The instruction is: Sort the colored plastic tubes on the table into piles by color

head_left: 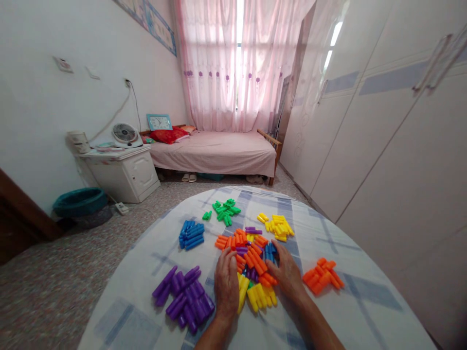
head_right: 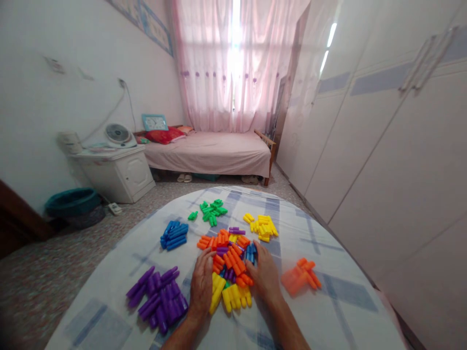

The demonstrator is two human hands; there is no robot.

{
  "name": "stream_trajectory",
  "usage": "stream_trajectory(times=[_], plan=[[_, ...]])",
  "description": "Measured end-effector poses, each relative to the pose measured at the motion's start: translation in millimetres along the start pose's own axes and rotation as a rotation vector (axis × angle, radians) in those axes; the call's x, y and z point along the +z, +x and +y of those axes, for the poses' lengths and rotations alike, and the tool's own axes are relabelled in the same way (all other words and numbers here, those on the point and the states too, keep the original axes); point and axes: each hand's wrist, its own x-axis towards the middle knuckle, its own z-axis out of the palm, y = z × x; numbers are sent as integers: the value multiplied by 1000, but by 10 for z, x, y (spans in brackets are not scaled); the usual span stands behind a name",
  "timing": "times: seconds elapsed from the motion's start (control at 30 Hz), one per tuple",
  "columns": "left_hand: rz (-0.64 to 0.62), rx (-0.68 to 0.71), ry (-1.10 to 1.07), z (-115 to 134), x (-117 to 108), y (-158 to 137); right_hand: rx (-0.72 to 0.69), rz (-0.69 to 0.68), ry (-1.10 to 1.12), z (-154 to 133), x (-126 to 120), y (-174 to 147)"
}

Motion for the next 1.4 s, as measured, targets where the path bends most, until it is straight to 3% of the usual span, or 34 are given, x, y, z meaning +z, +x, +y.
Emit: stream_trajectory(times=[0.3, 0.43, 0.6, 0.8, 0.93, 1.07, 1.23, 1.4], plan=[[42, 88, -8, 75, -18, -51, 90, 36, 380, 24, -96, -104], [48, 136, 56, 144, -56, -96, 158, 63, 415, 41, -121, -96], [-107, 239, 289, 532, -35, -102, 142, 49, 432, 44, -93, -96], [-324, 289, 711, 908, 362, 62, 134, 20, 507, 22, -127, -79], [-376, 247, 860, 894, 655, 168, 131, 28, 493, 38, -151, -73], [-392, 229, 891, 809, 777, 193, 124, 28, 522, 105, -119, -69], [-296, 158, 719, 773, 620, 293, 167, 30, 589, 193, -46, -45], [-206, 83, 664, 709, 14, 769, 201, 17, 480, 155, -47, -38]])
